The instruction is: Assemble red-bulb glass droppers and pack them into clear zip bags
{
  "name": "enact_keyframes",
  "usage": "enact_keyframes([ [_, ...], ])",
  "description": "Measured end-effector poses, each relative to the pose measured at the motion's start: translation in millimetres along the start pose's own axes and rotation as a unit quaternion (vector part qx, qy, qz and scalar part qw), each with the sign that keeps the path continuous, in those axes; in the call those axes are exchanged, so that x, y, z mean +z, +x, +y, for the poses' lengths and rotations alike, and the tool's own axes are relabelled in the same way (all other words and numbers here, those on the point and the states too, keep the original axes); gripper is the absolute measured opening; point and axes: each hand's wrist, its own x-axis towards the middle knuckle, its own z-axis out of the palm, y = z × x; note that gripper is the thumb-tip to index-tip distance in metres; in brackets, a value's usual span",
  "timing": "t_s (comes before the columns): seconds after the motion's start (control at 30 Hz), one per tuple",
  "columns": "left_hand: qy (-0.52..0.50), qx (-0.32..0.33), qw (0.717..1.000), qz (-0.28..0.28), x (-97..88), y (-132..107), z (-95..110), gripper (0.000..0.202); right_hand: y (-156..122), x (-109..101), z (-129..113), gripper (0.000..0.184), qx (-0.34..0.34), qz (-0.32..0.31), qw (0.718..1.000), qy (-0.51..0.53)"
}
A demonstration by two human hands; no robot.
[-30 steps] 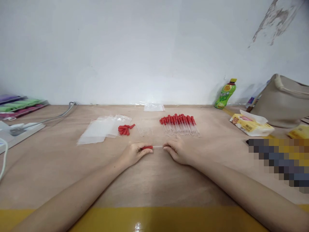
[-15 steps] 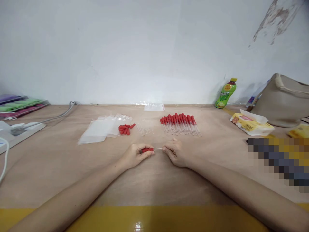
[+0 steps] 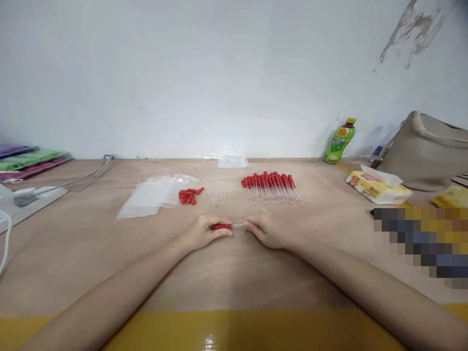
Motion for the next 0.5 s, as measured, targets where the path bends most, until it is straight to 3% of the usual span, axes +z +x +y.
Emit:
enact_keyframes([
  [0.1, 0.008, -0.002, 1.0, -0.003, -3.6, 1, -6, 0.036, -4, -12, -3, 0.025, -0.03, -0.005, 0.999, -0.045],
  [0.17, 0.042, 0.008, 0.999, 0.007, -6.1, 2, -8, 0.046, -6, -22, 0, 0.021, -0.012, 0.008, 0.999, -0.046],
  [0.3, 0.103, 0.049, 0.993, 0.016, -8.7, 3, -6, 0.04, 1, -44, 27, 0.024, 0.136, 0.1, 0.986, 0.021],
  [0.4, 0.121, 0.067, 0.99, -0.002, -7.9, 4, -6, 0.032, 17, -54, 52, 0.026, 0.277, 0.196, 0.94, 0.028],
  [0.5, 0.128, 0.072, 0.989, -0.011, -6.7, 5, -8, 0.032, 36, -53, 67, 0.025, 0.346, 0.225, 0.911, -0.01],
])
